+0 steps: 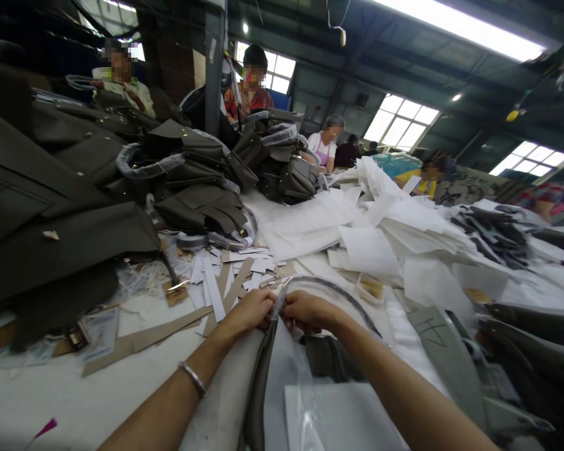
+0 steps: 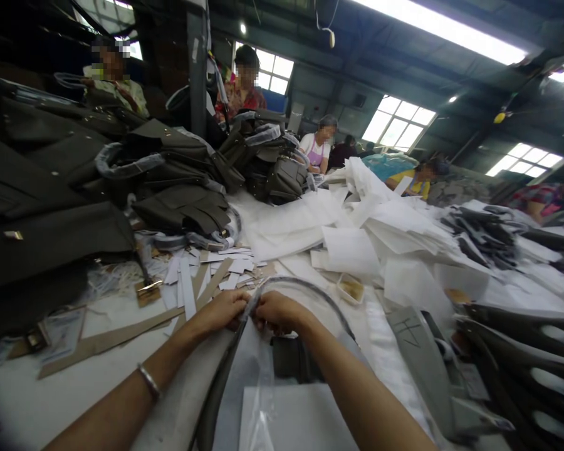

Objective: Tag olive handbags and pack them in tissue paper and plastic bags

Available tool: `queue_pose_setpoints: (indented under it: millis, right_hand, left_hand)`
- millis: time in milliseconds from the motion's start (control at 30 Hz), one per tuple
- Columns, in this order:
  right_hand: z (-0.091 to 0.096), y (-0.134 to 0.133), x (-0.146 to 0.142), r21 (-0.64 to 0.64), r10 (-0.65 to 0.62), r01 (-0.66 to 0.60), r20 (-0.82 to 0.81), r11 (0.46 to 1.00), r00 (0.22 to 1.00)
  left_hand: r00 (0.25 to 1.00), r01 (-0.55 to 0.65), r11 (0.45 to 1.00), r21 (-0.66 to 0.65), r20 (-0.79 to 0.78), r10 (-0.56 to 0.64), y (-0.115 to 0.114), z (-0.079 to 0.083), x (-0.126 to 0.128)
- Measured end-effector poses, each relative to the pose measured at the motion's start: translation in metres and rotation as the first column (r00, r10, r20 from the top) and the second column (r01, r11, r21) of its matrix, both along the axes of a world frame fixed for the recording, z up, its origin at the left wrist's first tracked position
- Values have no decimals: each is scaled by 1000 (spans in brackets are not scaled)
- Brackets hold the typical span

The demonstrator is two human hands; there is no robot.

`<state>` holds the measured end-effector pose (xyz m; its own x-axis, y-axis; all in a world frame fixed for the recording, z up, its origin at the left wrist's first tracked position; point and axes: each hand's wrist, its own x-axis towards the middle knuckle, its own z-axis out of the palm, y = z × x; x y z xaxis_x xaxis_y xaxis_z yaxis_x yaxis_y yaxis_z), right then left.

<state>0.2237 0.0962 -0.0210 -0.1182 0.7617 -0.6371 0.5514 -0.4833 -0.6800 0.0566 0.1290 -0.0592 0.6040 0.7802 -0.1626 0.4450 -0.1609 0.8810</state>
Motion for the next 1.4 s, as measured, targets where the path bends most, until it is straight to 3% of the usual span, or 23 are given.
queue_pose_setpoints:
  millis: [167, 333, 600, 767, 933, 1167, 1300, 1400]
  right_hand:
    - [5, 0, 2, -47, -48, 35, -291, 998, 956]
    - [7, -4, 7, -37, -87, 78, -394, 996, 915]
    - [8, -4, 8, 24, 23, -16, -333, 1000, 943]
    - [13, -8, 5, 125, 108, -87, -174, 988, 979]
    - [13, -12, 13, 210, 163, -187, 125, 960, 979]
    - [14, -31, 20, 353, 120, -356, 544, 865, 830]
    - [18, -37, 27, 341, 66, -354, 633, 871, 772]
    - [20, -39, 31, 347, 9, -198, 477, 917, 879]
  left_hand:
    - [997, 0, 993, 115, 73, -8, 0, 6, -2]
    - [995, -102, 947, 306, 44, 93, -1, 2, 1]
    - [984, -90, 929, 358, -111, 138, -7, 11, -6]
    - [981, -91, 934, 345, -130, 144, -7, 13, -7]
    - [986, -154, 952, 265, -17, 164, -3, 13, -5]
    - [980, -85, 996, 2, 182, 83, 5, 9, -6]
    - [960, -60, 992, -107, 267, 87, 5, 11, -8]
    - [948, -62, 982, -177, 296, 113, 3, 11, -8]
